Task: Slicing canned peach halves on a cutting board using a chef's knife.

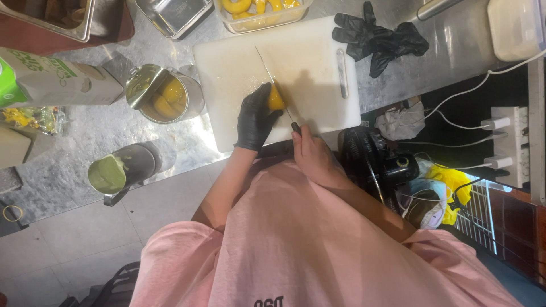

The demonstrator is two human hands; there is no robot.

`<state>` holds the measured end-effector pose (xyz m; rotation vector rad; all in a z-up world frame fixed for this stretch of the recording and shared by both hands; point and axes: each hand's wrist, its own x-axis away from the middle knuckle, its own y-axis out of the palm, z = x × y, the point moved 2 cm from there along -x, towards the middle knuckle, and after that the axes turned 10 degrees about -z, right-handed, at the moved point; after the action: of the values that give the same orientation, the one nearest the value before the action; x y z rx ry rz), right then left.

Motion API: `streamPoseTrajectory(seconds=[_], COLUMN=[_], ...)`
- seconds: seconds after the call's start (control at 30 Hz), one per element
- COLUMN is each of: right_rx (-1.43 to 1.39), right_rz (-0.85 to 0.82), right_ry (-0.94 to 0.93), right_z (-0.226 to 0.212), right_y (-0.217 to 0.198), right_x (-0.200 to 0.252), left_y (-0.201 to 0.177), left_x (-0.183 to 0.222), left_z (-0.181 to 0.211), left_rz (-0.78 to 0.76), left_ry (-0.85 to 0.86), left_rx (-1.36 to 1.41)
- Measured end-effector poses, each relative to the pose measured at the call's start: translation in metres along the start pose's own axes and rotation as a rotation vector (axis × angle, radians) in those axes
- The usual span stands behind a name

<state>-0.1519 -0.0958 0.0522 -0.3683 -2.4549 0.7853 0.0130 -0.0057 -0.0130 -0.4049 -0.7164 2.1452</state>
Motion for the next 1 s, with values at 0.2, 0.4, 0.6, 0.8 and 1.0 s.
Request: streamPoseTrajectory(seconds=[0.2, 0.4, 0.6, 0.8, 1.0], right_rx=[-0.017, -0.065, -0.095, -0.044, 0.047], right_rz=[0.032, -0.044, -0.02, -0.008, -0.002], right_ry=[-0.017, 0.04, -0.002, 0.014, 0.068], right_z=[-0.002, 0.004, 0.009, 0.026, 0.026], right_y=[0.004, -0.003, 0.006, 0.02, 0.016], right_x=[-0.009, -0.001, -0.018, -0.015, -0.006], left_y=[0.0, -0.003, 0.0, 0.003, -0.001], left_x=[0.0, 0.0, 0.001, 0.002, 0.002], left_z=[-0.001, 0.004, -0.004, -0.006, -0.006], left_rz=[0.012, -0.009, -0.019, -0.01, -0.018], left_ry=[-0.001, -0.011, -0.014, 0.037, 0.03], left_rx=[0.0, -0.008, -0.037, -0.073, -0.043])
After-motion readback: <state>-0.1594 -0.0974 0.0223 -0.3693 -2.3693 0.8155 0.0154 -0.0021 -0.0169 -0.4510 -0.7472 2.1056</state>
